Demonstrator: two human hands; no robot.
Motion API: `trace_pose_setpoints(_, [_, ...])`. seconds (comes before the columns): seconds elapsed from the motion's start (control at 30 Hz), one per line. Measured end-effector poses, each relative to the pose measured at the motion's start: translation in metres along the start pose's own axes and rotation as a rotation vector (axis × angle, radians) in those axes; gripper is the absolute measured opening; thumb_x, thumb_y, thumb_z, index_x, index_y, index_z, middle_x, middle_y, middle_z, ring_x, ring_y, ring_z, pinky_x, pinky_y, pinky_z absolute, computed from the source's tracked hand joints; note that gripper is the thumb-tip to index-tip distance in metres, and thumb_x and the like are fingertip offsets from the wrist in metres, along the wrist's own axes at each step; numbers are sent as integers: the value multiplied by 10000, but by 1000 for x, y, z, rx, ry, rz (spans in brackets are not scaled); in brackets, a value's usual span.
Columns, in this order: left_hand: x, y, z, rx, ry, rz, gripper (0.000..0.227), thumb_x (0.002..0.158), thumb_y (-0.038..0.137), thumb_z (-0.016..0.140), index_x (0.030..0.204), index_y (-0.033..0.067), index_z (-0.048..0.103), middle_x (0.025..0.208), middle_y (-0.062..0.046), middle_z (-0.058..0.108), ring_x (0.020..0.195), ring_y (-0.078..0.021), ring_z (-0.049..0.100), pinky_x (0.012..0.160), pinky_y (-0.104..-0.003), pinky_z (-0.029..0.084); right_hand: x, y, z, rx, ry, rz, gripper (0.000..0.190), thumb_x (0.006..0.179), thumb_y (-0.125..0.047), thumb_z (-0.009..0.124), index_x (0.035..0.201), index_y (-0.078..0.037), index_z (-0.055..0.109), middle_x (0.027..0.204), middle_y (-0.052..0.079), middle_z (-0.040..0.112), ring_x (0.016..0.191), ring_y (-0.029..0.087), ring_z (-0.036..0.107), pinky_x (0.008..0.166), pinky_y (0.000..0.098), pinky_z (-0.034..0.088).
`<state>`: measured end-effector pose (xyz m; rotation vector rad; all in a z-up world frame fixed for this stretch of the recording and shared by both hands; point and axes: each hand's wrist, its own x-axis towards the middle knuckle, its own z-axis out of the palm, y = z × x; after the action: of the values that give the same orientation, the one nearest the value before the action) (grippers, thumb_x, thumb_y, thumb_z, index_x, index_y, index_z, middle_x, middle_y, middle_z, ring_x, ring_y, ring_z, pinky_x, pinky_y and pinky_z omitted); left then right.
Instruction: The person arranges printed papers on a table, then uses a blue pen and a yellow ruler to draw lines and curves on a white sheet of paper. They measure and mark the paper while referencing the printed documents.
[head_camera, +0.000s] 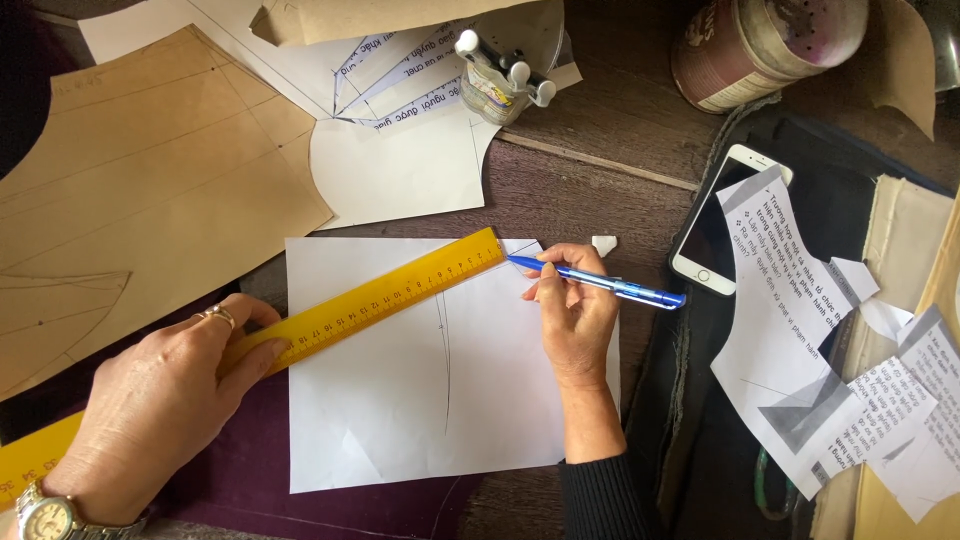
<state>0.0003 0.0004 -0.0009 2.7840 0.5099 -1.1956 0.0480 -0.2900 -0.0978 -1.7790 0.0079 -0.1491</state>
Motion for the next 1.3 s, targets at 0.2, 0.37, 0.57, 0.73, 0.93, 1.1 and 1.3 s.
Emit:
trace_pose_setpoints(0.2, [0,0,-1,1,-8,6,249,926,527,411,1122,425,526,830,115,737,810,-155,695,668,-351,548,0,-1,1,-4,10,4,101,908,-84,514,950,-9,568,899,80,567,800,165,647,557,248,592])
trace_pose_setpoints(0.37, [0,-1,0,-1,-5,9,244,922,524,411,1115,433,528,796,109,732,800,-153,689,656,-349,533,0,-2,0,-12,8,-12,108,902,-97,510,935,-10,564,906,77,556,770,168,633,562,251,590])
trace_pose_setpoints(0.57, [0,0,0,1,-8,10,238,930,522,408,1107,421,532,810,104,731,782,-161,690,636,-351,540,-1,3,0,17,8,-22,98,913,-82,513,948,-3,559,913,82,542,787,164,624,568,248,589])
trace_pose_setpoints(0.73, [1,-2,1,1,-5,15,245,921,525,417,1120,430,526,787,104,727,795,-152,687,644,-349,535,-1,4,0,16,-2,-18,107,927,-104,531,965,-10,563,928,80,557,806,166,641,578,243,595])
trace_pose_setpoints(0.93, [2,-3,3,-20,14,18,248,909,530,434,1110,420,529,830,98,738,805,-173,700,653,-364,549,-1,5,0,8,7,-9,95,915,-91,531,955,-13,567,924,80,558,761,166,637,581,252,593])
trace_pose_setpoints(1.1, [3,-7,3,-53,10,26,259,895,537,447,1105,417,540,793,88,743,823,-169,694,673,-365,536,-2,1,-2,48,62,28,84,885,-94,526,902,-24,569,889,65,572,594,175,634,552,260,561])
trace_pose_setpoints(1.3, [-8,-41,13,-445,277,106,334,805,439,622,1115,320,659,806,47,751,694,-231,670,719,-342,482,-9,-36,-21,122,149,-13,235,985,-217,469,1095,-14,513,868,226,629,650,171,609,697,379,619])
